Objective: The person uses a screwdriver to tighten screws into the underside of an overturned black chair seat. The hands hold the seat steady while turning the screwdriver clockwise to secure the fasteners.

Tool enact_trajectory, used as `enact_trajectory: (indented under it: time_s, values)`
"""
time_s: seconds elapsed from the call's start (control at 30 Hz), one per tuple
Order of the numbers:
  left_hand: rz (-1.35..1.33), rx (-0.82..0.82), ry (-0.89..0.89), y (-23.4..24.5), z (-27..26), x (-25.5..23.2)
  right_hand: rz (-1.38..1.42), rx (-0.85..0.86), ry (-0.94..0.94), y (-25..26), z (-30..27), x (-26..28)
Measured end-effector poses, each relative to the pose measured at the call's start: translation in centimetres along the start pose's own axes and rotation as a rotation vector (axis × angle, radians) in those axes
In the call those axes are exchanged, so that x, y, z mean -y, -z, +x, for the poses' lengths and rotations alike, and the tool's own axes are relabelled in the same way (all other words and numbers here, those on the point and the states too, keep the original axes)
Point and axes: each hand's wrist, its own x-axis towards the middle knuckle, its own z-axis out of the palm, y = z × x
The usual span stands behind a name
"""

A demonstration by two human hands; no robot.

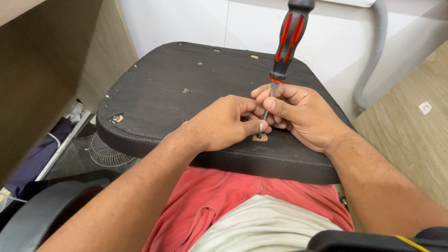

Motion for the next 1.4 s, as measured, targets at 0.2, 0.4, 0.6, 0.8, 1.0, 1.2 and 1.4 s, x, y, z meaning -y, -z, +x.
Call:
enact_trajectory:
  time_s: [0.2,0.4,0.6,0.8,1.0,1.2,1.4]
  values:
    - [0.071,-0.086,0.137,0.2,0.0,-0.1,-0.155,-0.091,0.037,-0.5,0.0,-0.1]
    - [-0.065,0.029,-0.076,0.1,0.5,1.4,0.051,0.124,0.065,-0.3,-0.1,0.1]
    - [-0.24,0.046,-0.05,0.2,1.4,2.5,-0.068,0.06,0.082,-0.1,-0.1,-0.4]
    - [-0.14,0.054,-0.058,0.3,1.4,2.2,0.139,0.179,0.05,0.3,0.1,-0.3]
    - [-0.09,0.048,-0.015,0.1,1.0,1.8,0.021,0.019,0.021,0.2,-0.2,-0.5]
    - [-0.16,0.096,-0.115,0.0,1.5,2.4,0.149,0.167,0.048,0.4,-0.1,-0.5]
    - [-0.15,0.055,-0.12,0.1,1.4,2.6,0.015,0.116,0.063,0.3,-0.2,-0.8]
